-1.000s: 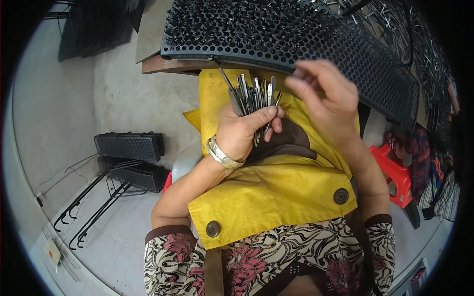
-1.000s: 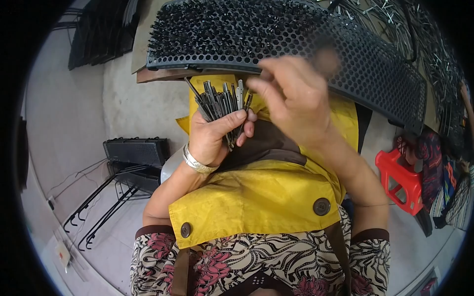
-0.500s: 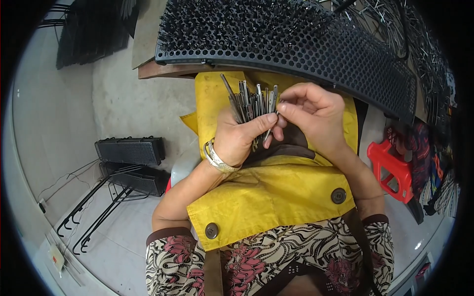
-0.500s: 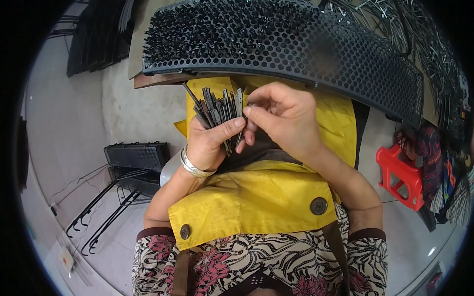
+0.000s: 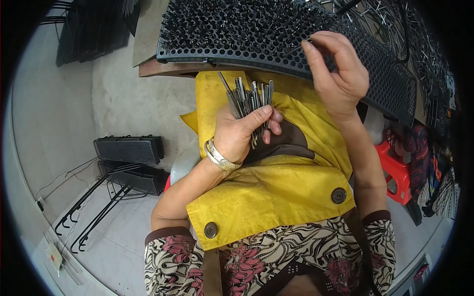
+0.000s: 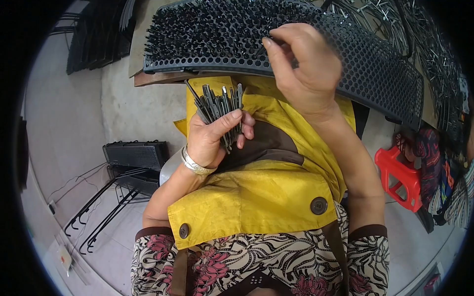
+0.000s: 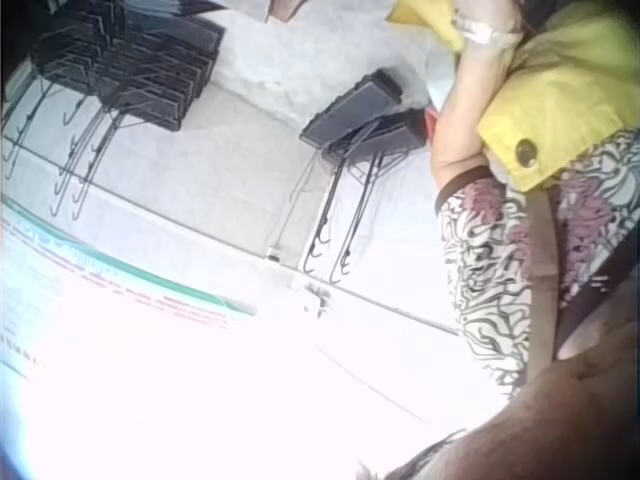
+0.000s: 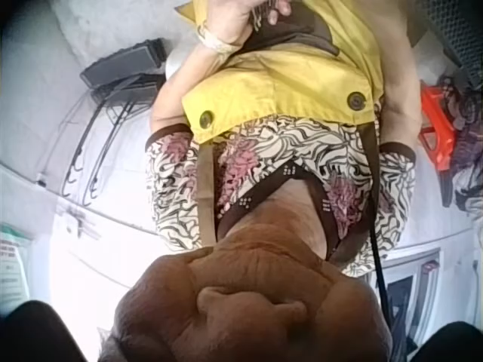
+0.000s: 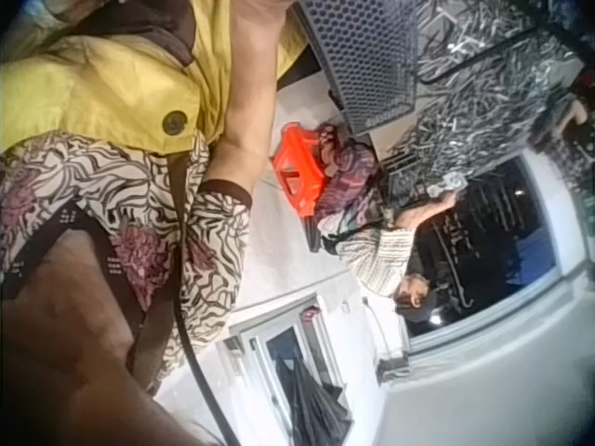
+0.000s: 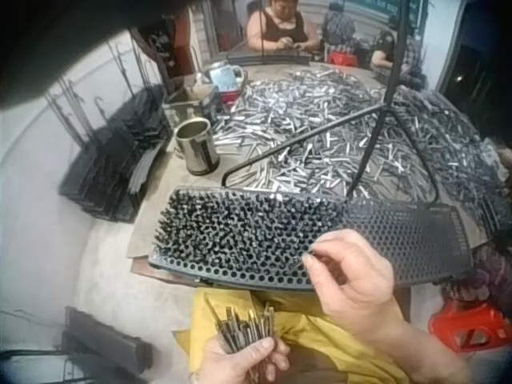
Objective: Assembling metal components by inserting small metal rods into a perforated grid plate.
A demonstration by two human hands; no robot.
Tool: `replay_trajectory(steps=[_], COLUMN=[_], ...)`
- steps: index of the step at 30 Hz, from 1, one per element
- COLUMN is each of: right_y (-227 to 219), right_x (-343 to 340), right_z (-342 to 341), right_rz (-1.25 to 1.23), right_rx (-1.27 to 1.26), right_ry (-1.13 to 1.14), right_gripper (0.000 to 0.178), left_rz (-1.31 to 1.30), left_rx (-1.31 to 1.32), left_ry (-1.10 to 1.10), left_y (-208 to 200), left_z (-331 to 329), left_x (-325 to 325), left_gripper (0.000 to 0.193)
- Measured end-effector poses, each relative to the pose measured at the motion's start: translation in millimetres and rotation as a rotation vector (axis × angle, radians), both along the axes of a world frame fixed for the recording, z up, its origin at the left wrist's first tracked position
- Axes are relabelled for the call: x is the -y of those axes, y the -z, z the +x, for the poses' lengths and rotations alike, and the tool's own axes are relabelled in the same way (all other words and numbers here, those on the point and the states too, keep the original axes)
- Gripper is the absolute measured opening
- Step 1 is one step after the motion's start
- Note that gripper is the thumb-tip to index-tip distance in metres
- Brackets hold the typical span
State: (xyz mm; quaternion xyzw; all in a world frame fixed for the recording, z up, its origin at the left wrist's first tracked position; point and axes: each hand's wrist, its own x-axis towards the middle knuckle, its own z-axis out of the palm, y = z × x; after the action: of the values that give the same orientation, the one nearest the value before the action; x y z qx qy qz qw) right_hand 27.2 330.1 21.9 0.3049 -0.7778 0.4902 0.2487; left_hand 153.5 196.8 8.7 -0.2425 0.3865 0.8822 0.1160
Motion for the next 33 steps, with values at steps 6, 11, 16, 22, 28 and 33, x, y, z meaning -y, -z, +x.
replay_trajectory(steps=[6, 11, 16, 22, 28, 33], right_y=[11, 9, 10, -12, 2, -12], right_x=[4, 2, 1, 4, 5, 1], right_z=[-7, 8, -1, -5, -11, 24], right_rz=[0.334, 0.367, 0.274, 0.253, 0.554, 0.348], right_rx=[-0.268, -0.129, -0.116, 0.069, 0.110, 0.468], right_ry=[-0.177, -0.172, -0.223, -0.247, -0.221, -0.177], right_gripper=[0.018, 0.018, 0.010, 0.006, 0.010, 0.014], left_rz=[-0.031, -0.021, -0.024, -0.065, -0.033, -0.030], left_rx=[-0.020, -0.022, -0.007, 0.004, -0.004, 0.008], left_ry=[0.020, 0.007, 0.020, -0.024, -0.021, -0.040], left_y=[3, 2, -1, 0, 0, -1], left_z=[-1, -2, -3, -1, -2, -3], left_x=[1, 1, -1, -1, -2, 0], left_gripper=[0.013, 0.013, 0.011, 0.008, 0.007, 0.006])
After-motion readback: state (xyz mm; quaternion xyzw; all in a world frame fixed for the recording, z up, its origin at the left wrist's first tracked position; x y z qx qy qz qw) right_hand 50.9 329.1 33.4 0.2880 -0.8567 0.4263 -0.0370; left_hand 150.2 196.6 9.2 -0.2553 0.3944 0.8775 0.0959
